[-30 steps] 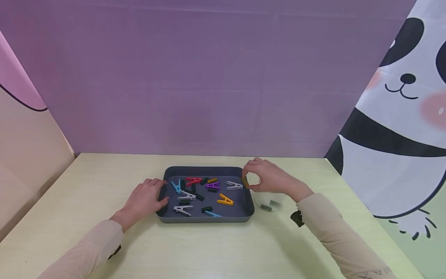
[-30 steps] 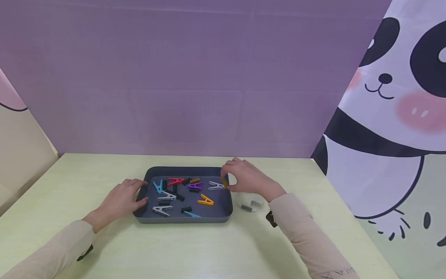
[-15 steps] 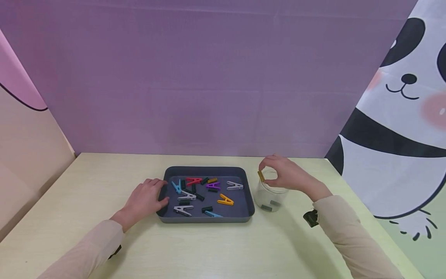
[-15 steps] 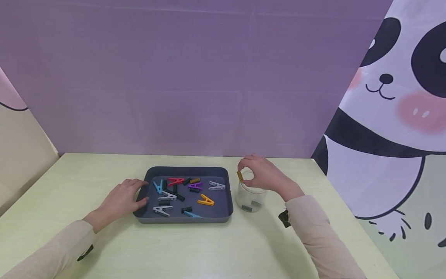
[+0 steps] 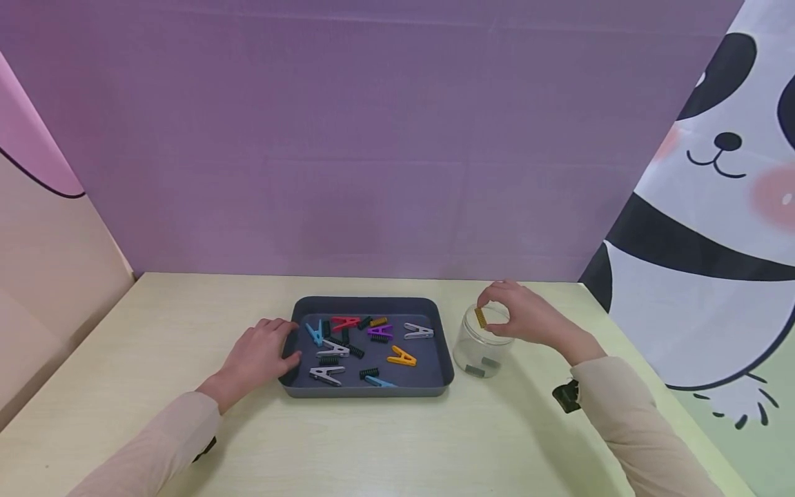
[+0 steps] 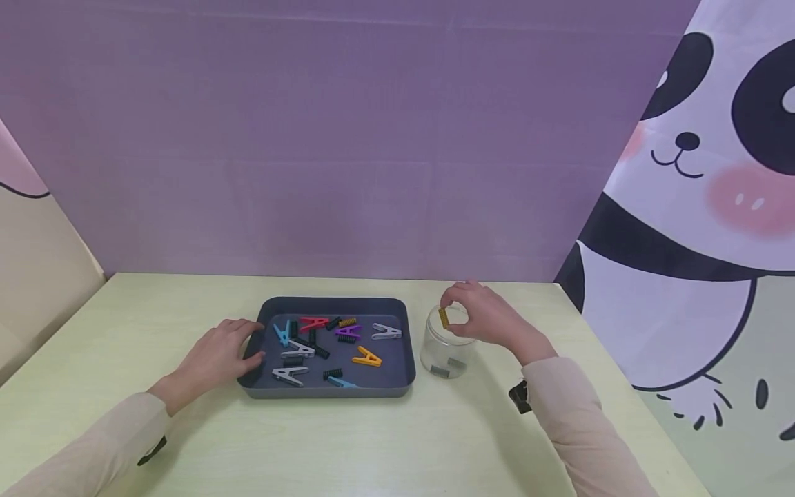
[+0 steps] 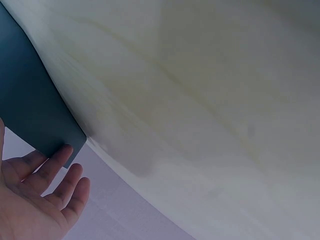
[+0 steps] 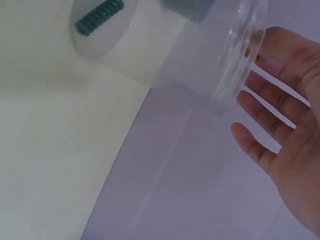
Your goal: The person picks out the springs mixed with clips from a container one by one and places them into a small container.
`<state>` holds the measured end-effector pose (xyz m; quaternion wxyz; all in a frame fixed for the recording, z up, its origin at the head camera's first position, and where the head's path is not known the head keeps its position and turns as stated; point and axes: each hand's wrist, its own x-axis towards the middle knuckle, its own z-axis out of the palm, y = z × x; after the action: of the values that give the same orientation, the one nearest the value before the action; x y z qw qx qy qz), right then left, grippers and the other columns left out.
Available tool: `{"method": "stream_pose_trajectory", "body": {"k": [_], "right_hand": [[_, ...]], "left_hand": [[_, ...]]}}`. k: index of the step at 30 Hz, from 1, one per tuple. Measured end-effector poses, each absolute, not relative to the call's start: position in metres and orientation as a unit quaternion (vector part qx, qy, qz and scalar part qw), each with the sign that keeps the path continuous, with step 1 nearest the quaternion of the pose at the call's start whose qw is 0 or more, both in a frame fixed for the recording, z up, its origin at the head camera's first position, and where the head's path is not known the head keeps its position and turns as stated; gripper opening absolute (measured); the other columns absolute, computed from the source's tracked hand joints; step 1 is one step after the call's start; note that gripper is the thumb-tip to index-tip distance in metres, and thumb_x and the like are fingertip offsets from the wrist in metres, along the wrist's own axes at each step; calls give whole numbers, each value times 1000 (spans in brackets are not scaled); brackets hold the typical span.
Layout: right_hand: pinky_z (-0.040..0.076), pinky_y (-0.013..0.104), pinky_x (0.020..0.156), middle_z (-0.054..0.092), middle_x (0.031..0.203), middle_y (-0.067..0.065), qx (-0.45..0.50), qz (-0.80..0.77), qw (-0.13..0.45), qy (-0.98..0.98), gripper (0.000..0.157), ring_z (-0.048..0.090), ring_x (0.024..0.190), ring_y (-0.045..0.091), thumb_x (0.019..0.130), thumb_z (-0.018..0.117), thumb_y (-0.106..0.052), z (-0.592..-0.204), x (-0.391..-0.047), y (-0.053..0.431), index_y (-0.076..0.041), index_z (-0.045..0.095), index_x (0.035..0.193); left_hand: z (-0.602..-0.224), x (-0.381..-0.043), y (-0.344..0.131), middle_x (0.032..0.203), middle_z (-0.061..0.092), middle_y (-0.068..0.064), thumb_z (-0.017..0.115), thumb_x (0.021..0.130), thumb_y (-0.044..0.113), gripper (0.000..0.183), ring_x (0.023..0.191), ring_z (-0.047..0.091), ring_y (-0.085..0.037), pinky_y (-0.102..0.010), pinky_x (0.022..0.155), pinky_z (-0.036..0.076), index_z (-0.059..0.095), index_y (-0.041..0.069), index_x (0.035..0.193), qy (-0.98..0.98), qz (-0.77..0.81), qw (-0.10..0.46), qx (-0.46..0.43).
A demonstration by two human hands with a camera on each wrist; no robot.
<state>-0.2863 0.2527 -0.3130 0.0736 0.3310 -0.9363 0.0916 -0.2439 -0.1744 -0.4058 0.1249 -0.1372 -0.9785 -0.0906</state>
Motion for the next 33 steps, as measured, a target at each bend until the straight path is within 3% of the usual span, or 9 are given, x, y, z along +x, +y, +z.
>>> {"method": "stream_pose_trajectory", "body": {"k": [33], "right_hand": [[46,40,82,63,98,1,329,76,79,-938,31,51,94,21,68,76,-10,-323,-284,254,-11,63,97]], "left_hand": [[-406,-243,-174,114,61,-13,68,77,34,49,106,53,-31,-46,86,46,58,4,114,-977,-92,134,-139]]}}
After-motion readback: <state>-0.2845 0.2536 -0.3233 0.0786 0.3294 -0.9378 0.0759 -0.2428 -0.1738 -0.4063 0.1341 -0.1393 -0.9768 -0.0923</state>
